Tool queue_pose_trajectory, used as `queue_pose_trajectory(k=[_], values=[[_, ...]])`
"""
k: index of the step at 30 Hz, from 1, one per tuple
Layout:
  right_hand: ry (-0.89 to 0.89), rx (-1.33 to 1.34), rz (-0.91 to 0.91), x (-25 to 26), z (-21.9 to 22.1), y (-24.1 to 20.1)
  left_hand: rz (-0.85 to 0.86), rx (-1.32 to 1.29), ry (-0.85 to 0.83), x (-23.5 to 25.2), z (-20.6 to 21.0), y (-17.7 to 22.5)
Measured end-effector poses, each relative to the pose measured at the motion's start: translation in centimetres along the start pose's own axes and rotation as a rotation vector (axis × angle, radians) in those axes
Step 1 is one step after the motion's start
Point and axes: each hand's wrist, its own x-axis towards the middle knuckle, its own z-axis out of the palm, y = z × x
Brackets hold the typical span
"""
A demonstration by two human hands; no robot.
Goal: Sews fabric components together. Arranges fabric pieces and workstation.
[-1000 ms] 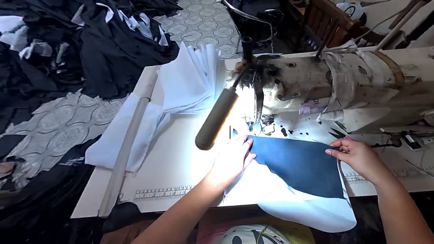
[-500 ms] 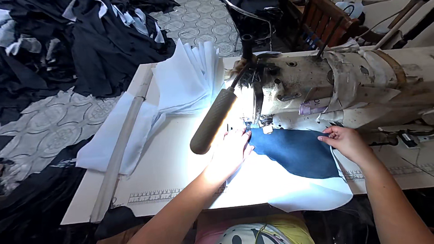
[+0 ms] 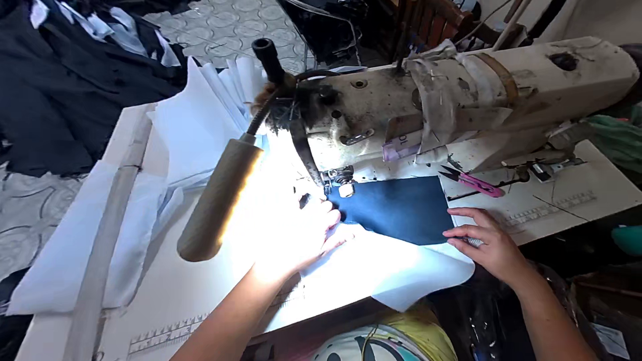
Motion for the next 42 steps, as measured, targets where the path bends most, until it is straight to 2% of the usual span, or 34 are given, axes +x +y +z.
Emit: queue_pose_trajectory(k=[9,15,21,24,26,28,30,33,37,42], values=[[0.066,0.018,-0.045,-0.4,0.2,0.4,-0.050,0.027,0.106,-0.4,-0.1,1.5],[0.059,-0.108,-0.131,-1.1,-0.1,0.5,-0.067,0.021,0.070,-1.6,0.9,2.0],[0.080,-0.287,-0.239,-2.2,0.8,0.1,-0.162,0.009,0.018,-2.5,0.2,1.6],[0.045,-0.291,-0.324,-2.3,1.7,-0.8,-0.204,0.008,-0.025,-2.3,-0.6,1.0],[0.009,-0.264,-0.373,-2.2,2.7,-2.0,-0.195,-0.015,-0.015,-2.0,-1.2,1.8],[-0.025,-0.216,-0.412,-2.1,4.3,-3.5,-0.172,-0.125,-0.087,-1.7,-2.0,3.9],[-0.037,-0.185,-0.437,-1.7,6.0,-5.2,-0.116,-0.110,-0.077,-2.0,-1.4,6.4],[-0.043,-0.178,-0.452,-0.4,8.0,-6.9,-0.020,0.013,0.075,-3.1,0.5,8.8],[-0.065,-0.200,-0.468,2.1,9.3,-8.0,-0.127,0.104,0.121,-4.9,1.6,9.6],[-0.168,-0.190,-0.484,5.5,9.9,-8.8,-0.263,0.071,0.080,-5.1,0.6,7.6]])
